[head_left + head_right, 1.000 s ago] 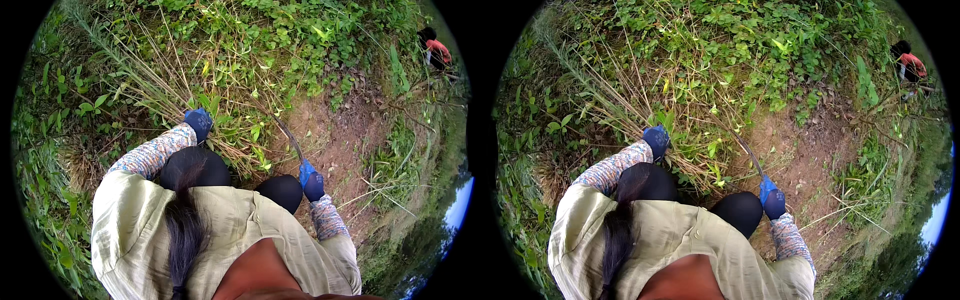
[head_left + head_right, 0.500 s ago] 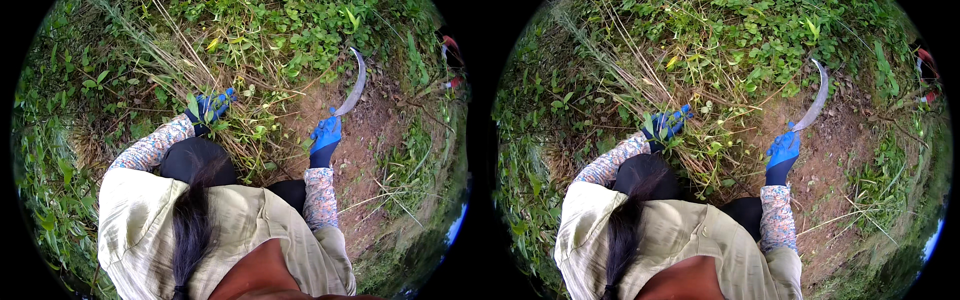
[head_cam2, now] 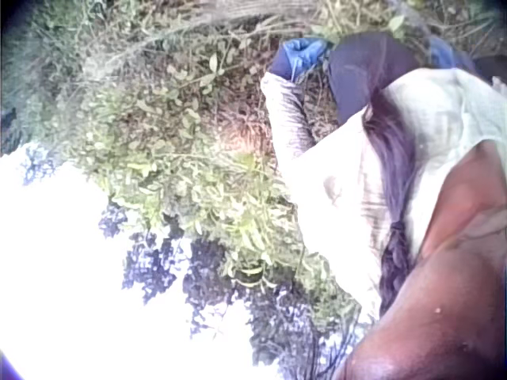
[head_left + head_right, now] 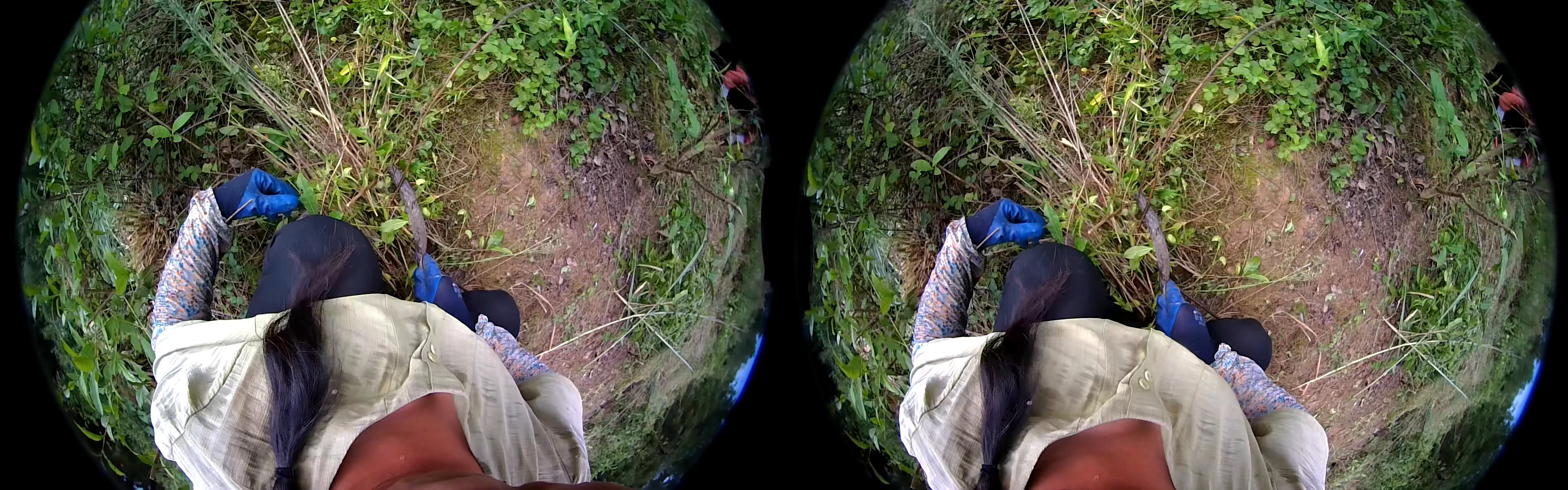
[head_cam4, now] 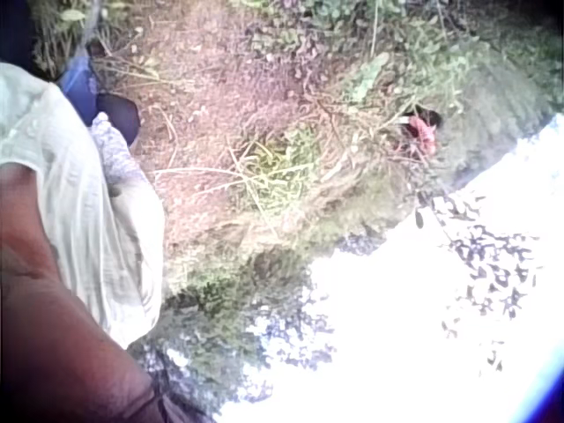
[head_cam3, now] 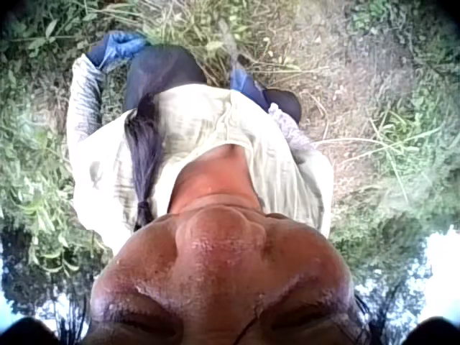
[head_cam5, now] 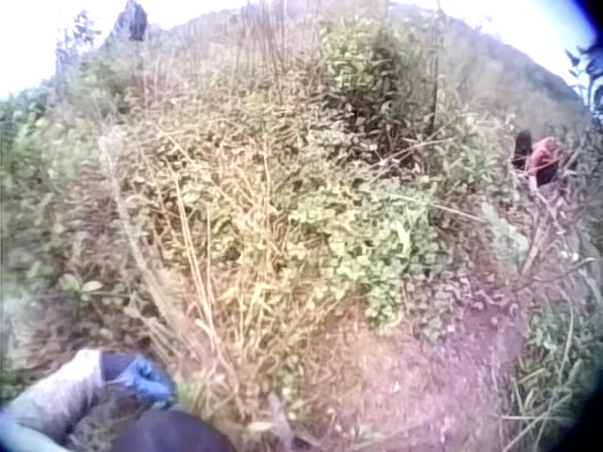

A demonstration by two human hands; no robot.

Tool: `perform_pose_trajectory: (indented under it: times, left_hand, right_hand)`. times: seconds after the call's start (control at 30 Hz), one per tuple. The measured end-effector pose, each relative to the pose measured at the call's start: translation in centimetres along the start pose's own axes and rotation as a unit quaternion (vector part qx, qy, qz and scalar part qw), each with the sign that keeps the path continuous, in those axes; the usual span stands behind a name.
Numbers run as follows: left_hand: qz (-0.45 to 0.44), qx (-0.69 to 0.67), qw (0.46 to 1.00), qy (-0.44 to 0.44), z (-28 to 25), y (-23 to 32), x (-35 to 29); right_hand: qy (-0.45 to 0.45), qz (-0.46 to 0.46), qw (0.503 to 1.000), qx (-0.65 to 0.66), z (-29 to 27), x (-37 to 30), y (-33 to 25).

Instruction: The person cuts grass and weeds with a sickle, pulling the vegetation together by hand and cutting the base to clear the ground.

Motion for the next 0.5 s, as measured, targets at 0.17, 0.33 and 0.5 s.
perform_pose_trajectory:
  times: [0.17,0.33,0.5]
  left_hand:
    - [-0.183,0.096,0.976,0.063,-2.7,-9.1,-0.1]
    - [0.002,-0.099,0.995,-0.012,-1.2,-12.9,10.1]
    - [0.07,-0.88,0.31,-0.352,0.6,-11.6,17.3]
  right_hand:
    - [0.164,-0.067,0.967,-0.181,-3.2,-3.3,-14.5]
    - [0.301,-0.104,0.914,-0.252,-9.4,-0.6,-21.7]
    - [0.162,-0.257,0.851,-0.428,2.3,2.2,-18.9]
Point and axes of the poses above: each hand's wrist, its own x-axis towards the middle knuckle, its own z-axis out of the palm, y = z × x, the point moved 9 cm from there along x, towards the middle knuckle, and after that the axes turned 14 degrees about -x, right-handed, at the moved point
